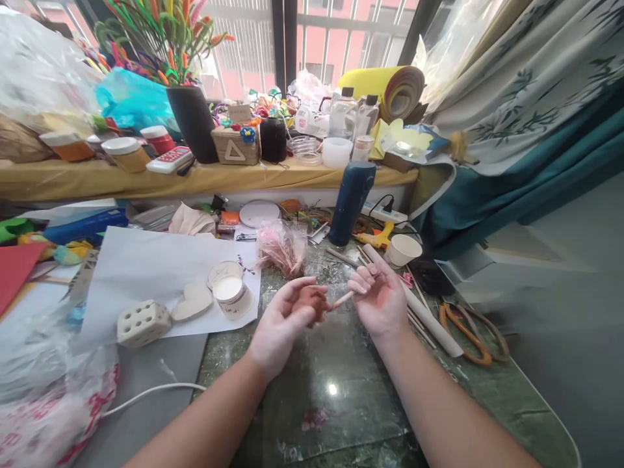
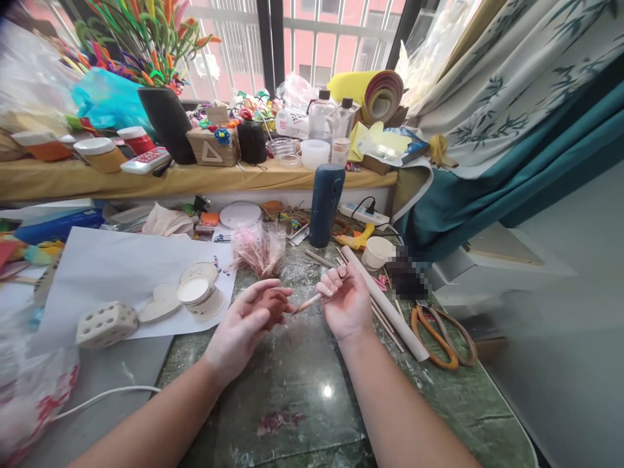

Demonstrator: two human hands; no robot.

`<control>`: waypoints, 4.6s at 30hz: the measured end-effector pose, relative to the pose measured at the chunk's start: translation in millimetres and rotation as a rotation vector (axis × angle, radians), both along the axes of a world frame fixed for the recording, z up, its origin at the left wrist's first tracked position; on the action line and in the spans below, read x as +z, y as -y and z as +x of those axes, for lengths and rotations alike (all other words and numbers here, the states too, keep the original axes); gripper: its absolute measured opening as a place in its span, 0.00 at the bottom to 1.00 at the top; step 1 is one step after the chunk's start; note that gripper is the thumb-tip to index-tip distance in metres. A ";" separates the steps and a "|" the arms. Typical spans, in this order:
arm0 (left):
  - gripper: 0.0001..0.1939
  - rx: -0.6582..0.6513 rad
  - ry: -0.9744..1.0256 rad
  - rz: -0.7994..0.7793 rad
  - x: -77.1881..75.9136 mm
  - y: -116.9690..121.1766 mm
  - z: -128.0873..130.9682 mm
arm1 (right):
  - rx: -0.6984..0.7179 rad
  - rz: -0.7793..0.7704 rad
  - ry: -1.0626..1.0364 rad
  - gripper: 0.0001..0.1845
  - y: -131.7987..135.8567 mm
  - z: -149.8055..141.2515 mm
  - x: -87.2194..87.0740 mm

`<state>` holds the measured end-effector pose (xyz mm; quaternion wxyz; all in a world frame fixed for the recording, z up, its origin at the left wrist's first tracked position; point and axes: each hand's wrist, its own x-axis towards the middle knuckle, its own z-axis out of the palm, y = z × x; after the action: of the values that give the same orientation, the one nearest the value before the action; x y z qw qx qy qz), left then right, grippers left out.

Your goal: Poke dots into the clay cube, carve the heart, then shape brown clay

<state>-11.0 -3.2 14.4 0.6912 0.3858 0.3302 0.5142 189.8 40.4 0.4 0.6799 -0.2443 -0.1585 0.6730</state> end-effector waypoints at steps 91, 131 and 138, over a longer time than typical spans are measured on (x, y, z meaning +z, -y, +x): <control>0.23 -0.389 -1.097 0.731 -4.0 5.3 -0.4 | 0.105 0.816 1.823 0.17 96.0 12.5 -3.1; 0.32 -0.431 -1.061 0.774 -17.2 -4.9 -3.7 | -0.083 0.235 1.868 0.31 39.8 49.9 53.5; 0.23 -0.297 -0.950 0.699 -12.1 -1.6 -3.9 | 0.100 0.275 1.755 0.32 76.1 24.5 43.3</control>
<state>-14.9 -1.6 2.2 0.3649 0.8191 0.3570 0.2618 214.2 -35.7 43.7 0.3064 -0.5811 -0.7123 0.2473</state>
